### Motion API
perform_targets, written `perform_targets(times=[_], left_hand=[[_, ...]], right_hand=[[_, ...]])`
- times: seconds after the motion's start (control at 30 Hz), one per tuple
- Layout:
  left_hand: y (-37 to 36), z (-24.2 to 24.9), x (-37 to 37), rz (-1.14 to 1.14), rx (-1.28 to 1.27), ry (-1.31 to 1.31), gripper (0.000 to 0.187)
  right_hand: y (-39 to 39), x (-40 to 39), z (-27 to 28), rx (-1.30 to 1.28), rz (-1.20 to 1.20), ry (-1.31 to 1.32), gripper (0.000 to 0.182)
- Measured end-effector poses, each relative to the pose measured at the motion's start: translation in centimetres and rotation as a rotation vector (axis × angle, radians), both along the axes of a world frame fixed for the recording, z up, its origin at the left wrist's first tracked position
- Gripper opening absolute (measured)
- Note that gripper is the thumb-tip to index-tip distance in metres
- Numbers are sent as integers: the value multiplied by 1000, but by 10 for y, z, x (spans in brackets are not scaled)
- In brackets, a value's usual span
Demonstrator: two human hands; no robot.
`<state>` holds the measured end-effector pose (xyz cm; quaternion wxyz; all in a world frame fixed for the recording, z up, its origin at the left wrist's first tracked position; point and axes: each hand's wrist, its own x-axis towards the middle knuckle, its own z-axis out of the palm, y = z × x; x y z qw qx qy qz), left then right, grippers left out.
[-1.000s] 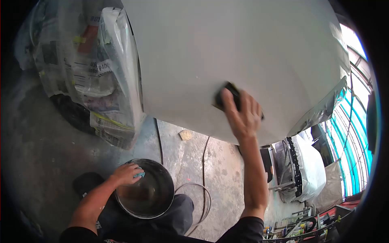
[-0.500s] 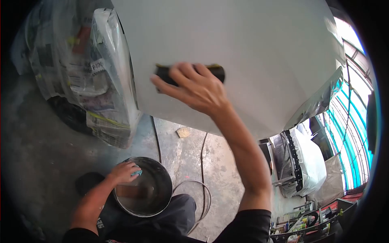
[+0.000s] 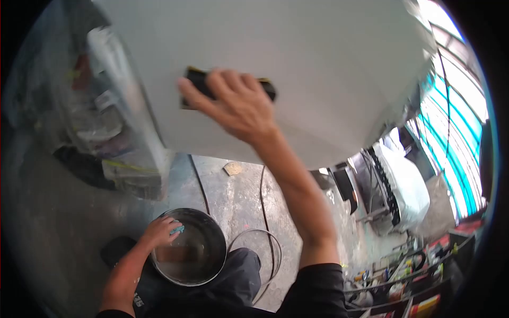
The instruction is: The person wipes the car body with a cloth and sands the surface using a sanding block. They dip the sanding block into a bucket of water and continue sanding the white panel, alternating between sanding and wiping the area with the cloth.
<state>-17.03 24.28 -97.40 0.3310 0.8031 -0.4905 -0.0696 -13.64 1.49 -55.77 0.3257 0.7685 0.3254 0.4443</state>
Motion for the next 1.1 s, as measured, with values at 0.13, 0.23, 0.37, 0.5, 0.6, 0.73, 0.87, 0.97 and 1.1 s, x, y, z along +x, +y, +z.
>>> perform_targets(times=[0.13,0.23,0.37,0.5,0.6,0.73,0.87,0.97,1.1], left_hand=[[-1,6,-1,-15,35,-42,32],[-4,1,2,-22,11,-30,32],[-7,-1,5,-16,29,-33,34],[-2,1,-1,-38,35,-65,35],[-4,-4,3,-60,0,-87,34],[-8,0,4,-37,-45,-42,32],[-8,2,4,-43,-84,1,31],[-7,-2,4,-66,-29,-36,31],[-7,-6,5,-95,-64,-42,32]], right_hand=[[-75,-43,-24,279,-138,-173,65],[-175,-104,-56,695,-319,-601,67],[-144,-83,-61,1162,-301,-852,65],[-26,-4,-89,812,-348,-678,67],[-62,-29,-89,801,-310,-543,66],[-189,-116,-53,1241,-299,-806,58],[-170,-88,-47,1466,-258,-945,51],[-75,-33,-89,889,-374,-820,63],[-130,-72,-90,998,-356,-697,63]])
